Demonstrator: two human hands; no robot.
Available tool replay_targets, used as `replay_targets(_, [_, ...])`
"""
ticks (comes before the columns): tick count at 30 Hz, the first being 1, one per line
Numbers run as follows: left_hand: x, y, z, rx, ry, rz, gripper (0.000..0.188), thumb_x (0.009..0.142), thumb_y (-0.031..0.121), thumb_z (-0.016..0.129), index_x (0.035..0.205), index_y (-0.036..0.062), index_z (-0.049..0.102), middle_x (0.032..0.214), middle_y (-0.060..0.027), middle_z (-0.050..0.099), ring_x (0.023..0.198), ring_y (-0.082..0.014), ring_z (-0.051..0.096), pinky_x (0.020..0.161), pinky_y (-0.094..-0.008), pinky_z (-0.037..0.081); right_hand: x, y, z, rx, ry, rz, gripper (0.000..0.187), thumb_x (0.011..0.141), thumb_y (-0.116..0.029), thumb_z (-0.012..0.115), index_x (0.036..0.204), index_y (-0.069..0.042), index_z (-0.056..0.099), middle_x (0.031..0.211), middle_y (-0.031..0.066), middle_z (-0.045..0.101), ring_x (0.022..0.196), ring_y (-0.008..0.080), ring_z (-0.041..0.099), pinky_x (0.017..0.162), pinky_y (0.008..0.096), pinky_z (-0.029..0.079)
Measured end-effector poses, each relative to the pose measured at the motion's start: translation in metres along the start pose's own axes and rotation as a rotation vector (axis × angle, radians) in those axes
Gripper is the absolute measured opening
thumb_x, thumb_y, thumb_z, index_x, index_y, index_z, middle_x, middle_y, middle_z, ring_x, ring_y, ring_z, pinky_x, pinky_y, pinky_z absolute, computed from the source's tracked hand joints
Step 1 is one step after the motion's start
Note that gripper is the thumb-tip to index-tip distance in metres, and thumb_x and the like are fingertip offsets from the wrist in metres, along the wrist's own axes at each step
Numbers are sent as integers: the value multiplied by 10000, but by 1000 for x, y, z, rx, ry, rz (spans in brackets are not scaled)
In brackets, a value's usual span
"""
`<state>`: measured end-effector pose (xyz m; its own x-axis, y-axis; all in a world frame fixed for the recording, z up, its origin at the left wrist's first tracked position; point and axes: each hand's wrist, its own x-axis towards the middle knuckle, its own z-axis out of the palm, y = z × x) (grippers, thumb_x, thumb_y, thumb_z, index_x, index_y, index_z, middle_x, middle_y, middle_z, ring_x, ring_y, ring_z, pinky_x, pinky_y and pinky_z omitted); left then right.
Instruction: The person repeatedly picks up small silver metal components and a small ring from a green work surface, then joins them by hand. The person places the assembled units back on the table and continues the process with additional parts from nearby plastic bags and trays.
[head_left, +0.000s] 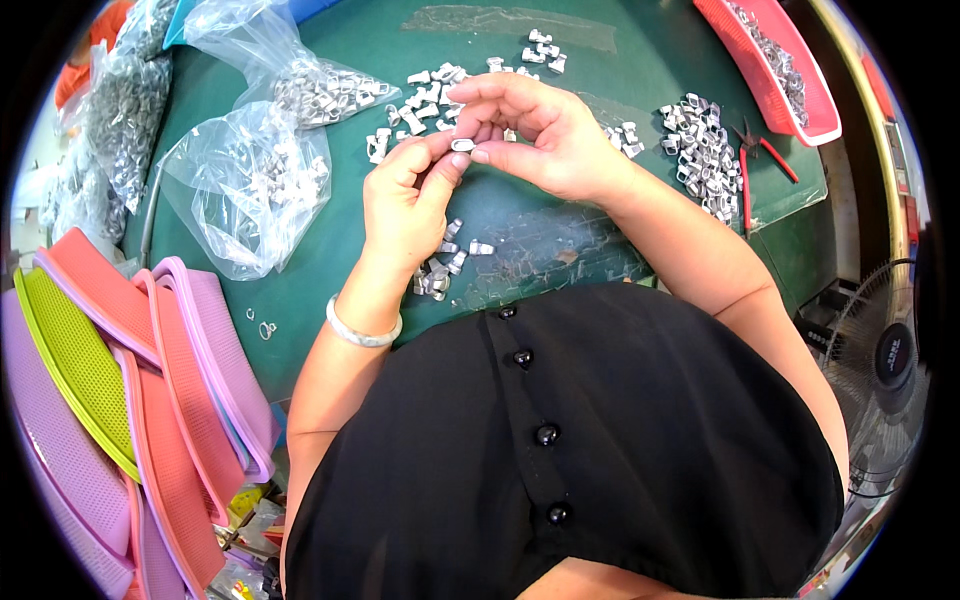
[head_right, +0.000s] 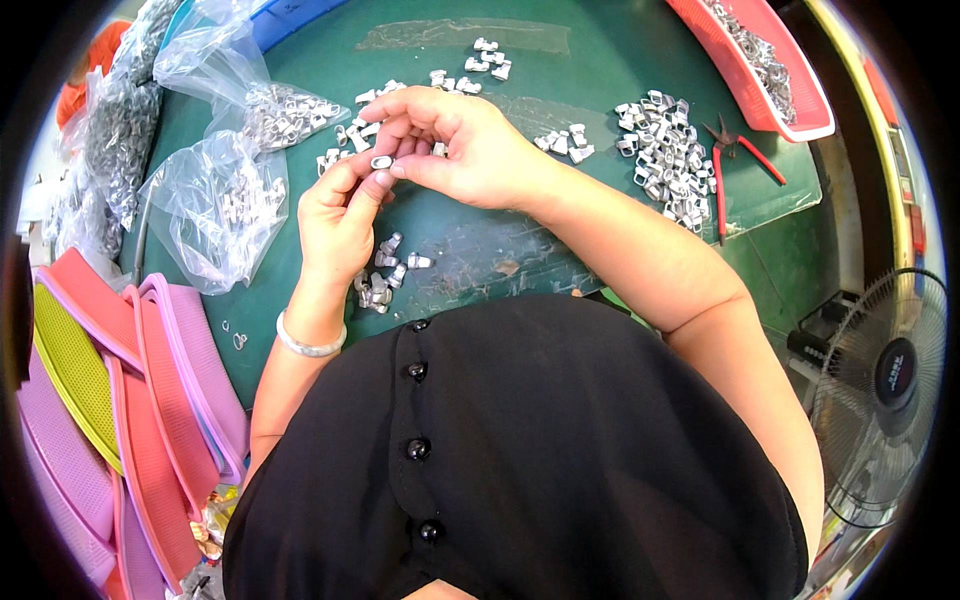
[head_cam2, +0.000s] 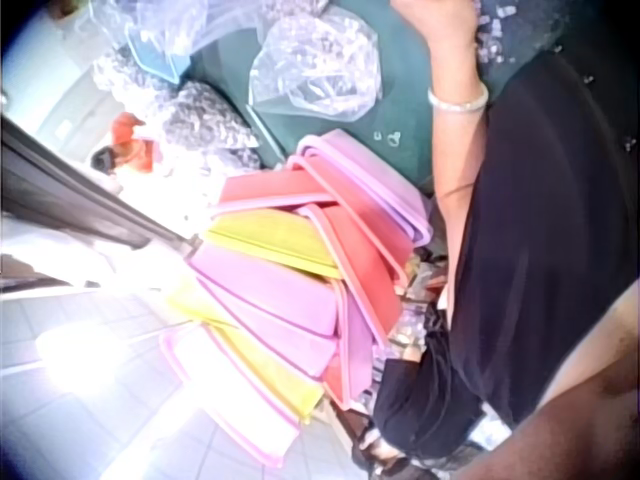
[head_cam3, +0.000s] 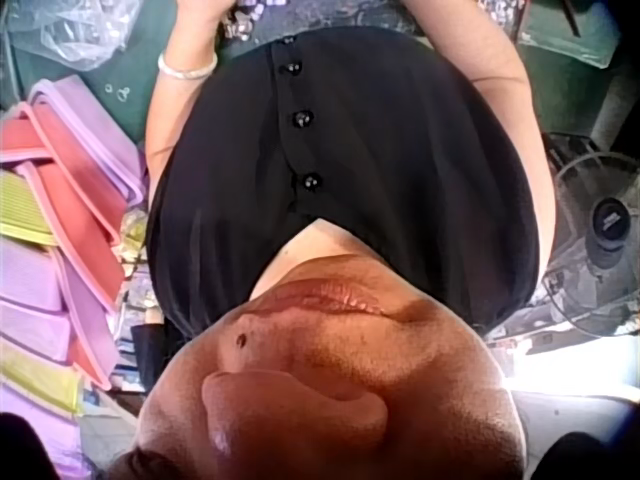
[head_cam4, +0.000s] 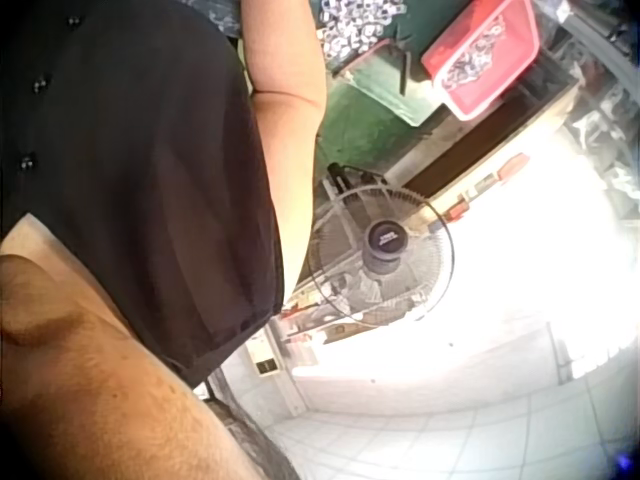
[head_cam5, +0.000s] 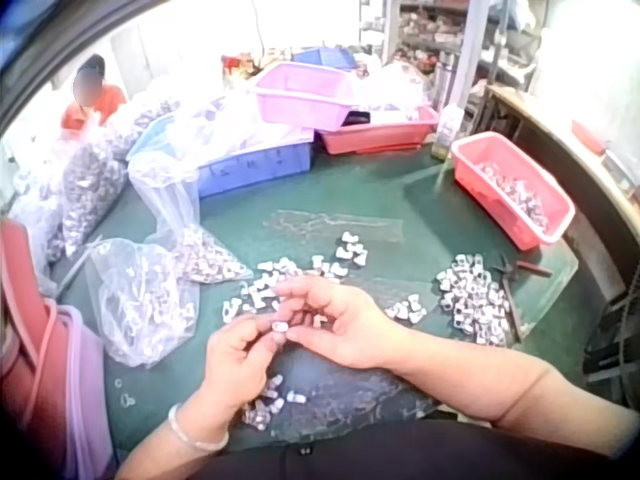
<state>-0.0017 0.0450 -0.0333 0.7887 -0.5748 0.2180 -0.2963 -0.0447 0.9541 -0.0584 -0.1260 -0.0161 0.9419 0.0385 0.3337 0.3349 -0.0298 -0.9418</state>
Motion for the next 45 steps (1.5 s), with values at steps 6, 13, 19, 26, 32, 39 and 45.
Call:
replay_targets(6, [-2,0,0,-121,-55,-53,156,874,39,576,1012,-13,626,819,-21,608,685,-74,534,627,-198,443,0,4,2,-41,41,-76,413,767,71,604,1155,-50,527,874,42,624,767,89,575,670,233,460])
replay_targets(13, [-2,-1,1,-176,-74,-67,145,863,37,578,989,-11,630,804,-40,592,658,-79,546,595,-208,461,-1,2,3,-73,49,-97,410,765,81,598,1150,-42,528,859,46,623,756,97,583,671,238,475])
replay_targets(19, [-3,-1,0,-155,-91,-59,142,886,51,553,994,-12,621,808,-37,598,669,-83,550,602,-210,463,0,0,2,-129,53,-105,409,759,73,611,1145,-41,542,854,44,622,756,97,581,678,238,477])
replay_targets(26, [0,1,-1,139,-98,135,115,887,20,533,963,-17,611,762,-38,586,657,-96,545,600,-218,450,-1,1,1,-240,49,-125,429,735,56,638,1138,-72,567,894,51,622,787,118,595,704,255,487])
replay_targets(32, [0,4,-2,278,-57,251,82,844,-28,539,894,-32,604,740,-66,585,635,-118,555,584,-231,447,0,-3,2,-356,36,-174,454,702,50,639,1130,-88,584,923,73,627,844,189,622,756,299,504])
replay_targets(39, [-3,4,-5,214,-89,73,99,850,3,548,914,-31,616,773,-43,607,684,-97,568,612,-226,455,1,-3,4,-344,43,-210,433,712,46,629,1123,-80,581,856,62,628,790,179,619,706,286,505])
replay_targets(45, [-4,9,-7,-206,-64,-196,129,877,70,538,952,8,623,772,-9,599,671,-68,547,624,-203,453,0,-2,3,-349,-5,-180,446,748,80,605,1172,-47,545,905,56,631,783,133,598,653,255,478])
